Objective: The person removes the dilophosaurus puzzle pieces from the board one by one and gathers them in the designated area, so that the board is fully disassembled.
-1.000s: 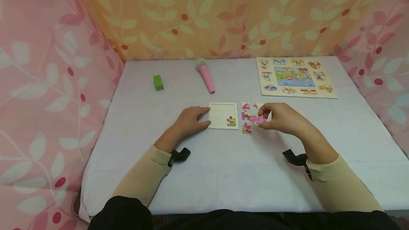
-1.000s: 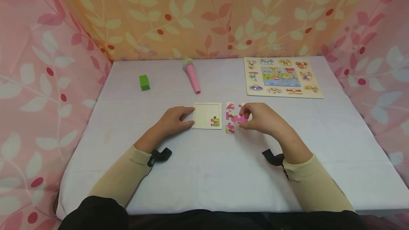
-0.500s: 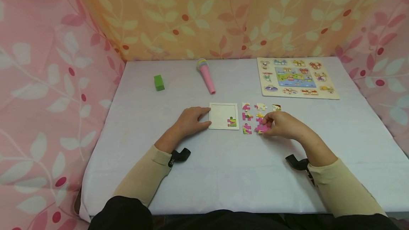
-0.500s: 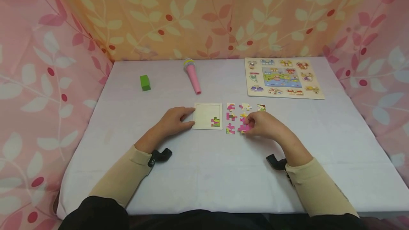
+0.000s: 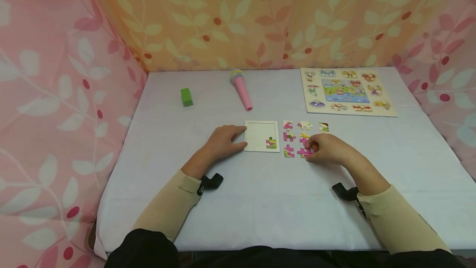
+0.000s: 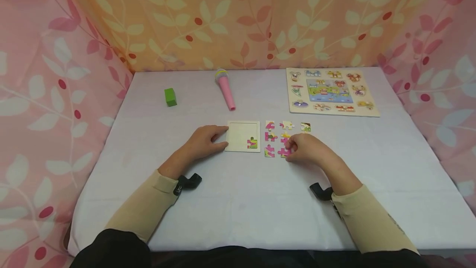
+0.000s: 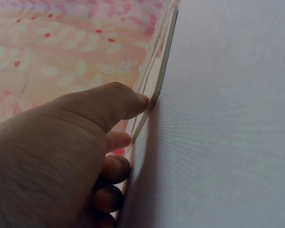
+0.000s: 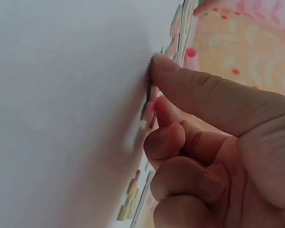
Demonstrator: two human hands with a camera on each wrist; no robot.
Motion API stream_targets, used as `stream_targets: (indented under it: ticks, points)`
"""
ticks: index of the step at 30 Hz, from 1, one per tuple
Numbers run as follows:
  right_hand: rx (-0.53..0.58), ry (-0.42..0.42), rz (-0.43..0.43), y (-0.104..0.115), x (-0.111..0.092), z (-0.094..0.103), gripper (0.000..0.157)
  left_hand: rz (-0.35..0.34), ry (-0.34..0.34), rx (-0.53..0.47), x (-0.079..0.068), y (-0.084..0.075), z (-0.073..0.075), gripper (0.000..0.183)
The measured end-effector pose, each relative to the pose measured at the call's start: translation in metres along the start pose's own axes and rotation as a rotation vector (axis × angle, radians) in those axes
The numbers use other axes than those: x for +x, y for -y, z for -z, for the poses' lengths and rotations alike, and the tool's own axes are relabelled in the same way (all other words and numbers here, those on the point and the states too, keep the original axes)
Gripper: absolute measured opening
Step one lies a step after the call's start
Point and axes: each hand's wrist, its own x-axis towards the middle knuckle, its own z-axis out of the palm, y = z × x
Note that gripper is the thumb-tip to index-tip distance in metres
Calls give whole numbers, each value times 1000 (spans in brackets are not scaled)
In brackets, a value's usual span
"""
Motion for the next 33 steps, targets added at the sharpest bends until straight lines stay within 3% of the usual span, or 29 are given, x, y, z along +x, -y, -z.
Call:
stream_targets:
  ticks: [12, 20, 33]
  points:
    - [-51, -111, 29, 14, -9, 24, 34, 2, -6, 8, 1, 0, -2, 57]
    - [-131, -162, 73, 37, -2, 37, 35, 15, -5, 6, 0, -2, 1, 57]
    - [-179, -84, 135, 79, 30, 28, 39, -3, -7, 5, 0, 0, -1, 57]
